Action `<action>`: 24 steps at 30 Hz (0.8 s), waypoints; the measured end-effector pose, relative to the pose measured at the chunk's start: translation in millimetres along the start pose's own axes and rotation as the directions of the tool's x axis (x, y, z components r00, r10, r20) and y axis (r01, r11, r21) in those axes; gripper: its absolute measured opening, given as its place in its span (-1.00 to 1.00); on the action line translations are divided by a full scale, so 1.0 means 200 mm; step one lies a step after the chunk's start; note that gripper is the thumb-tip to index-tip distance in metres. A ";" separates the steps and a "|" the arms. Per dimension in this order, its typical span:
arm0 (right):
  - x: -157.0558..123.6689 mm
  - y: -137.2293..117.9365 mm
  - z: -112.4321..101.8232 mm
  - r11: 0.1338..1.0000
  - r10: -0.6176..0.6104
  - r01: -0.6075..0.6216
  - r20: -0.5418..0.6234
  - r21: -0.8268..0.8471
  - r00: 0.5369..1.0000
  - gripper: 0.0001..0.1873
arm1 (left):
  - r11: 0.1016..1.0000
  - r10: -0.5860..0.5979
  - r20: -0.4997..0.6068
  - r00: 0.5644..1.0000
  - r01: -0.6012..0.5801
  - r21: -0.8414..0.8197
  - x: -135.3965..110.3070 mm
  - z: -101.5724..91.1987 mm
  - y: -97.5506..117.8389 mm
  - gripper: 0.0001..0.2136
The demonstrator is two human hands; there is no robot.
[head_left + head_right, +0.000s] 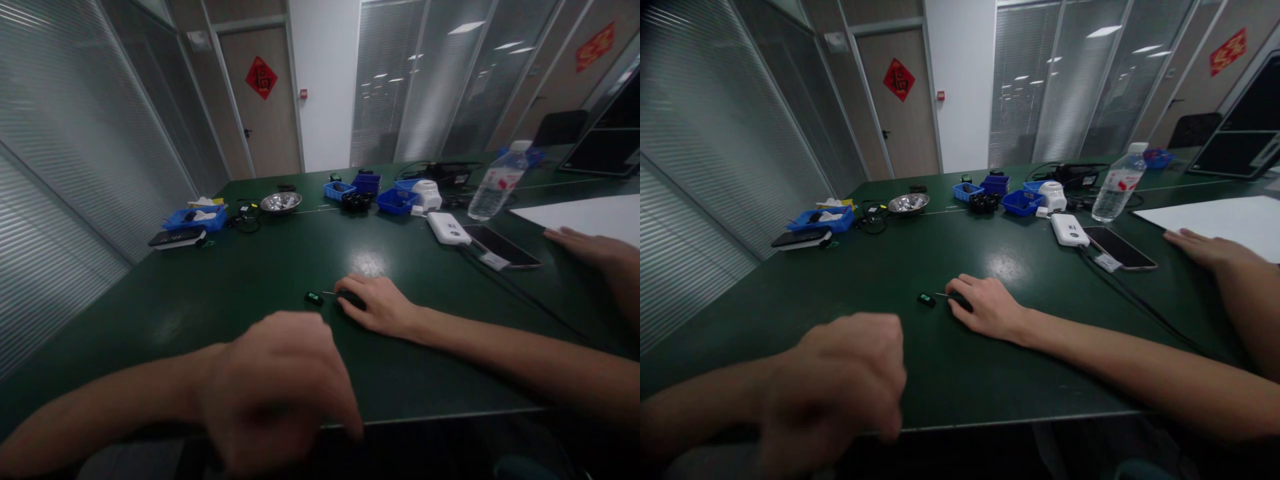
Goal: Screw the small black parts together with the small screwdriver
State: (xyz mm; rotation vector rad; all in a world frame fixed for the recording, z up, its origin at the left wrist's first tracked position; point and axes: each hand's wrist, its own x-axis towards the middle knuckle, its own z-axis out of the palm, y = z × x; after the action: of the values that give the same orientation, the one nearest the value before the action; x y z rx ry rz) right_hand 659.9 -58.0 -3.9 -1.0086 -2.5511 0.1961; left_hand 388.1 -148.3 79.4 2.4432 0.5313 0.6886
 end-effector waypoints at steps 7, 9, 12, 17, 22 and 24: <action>-0.01 -0.02 -0.03 0.995 -0.080 0.081 -0.016 0.053 0.997 -0.74 | 0.945 -0.316 -0.132 0.939 0.324 0.038 0.08 0.01 -0.53 -0.63; -0.01 -0.02 -0.03 0.995 -0.083 0.083 0.001 0.052 0.997 -0.74 | 0.944 -0.319 -0.087 0.944 0.324 0.055 0.05 0.03 -0.60 -0.59; 0.00 -0.03 -0.03 0.996 -0.084 0.083 0.016 0.041 0.996 -0.74 | 0.963 -0.258 -0.048 0.965 0.261 0.069 0.05 0.05 -0.63 -0.74; 0.00 -0.02 -0.01 0.992 -0.123 0.122 0.029 0.027 0.992 -0.72 | 0.969 -0.242 -0.041 0.969 0.244 0.031 0.06 0.06 -0.63 -0.82; -0.01 -0.03 -0.01 0.985 -0.172 0.173 0.035 -0.006 0.984 -0.72 | 0.971 -0.237 -0.038 0.971 0.239 0.032 0.05 0.06 -0.63 -0.80; -0.01 -0.03 -0.01 0.982 -0.185 0.186 0.054 -0.014 0.981 -0.72 | 0.972 -0.232 -0.036 0.972 0.233 0.030 0.05 0.06 -0.63 -0.79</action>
State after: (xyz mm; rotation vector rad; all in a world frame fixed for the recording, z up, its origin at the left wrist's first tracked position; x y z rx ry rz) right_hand 657.7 -64.0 -1.4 -0.7745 -2.6805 0.1487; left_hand 375.1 -49.6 -0.8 2.3535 0.8336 0.6257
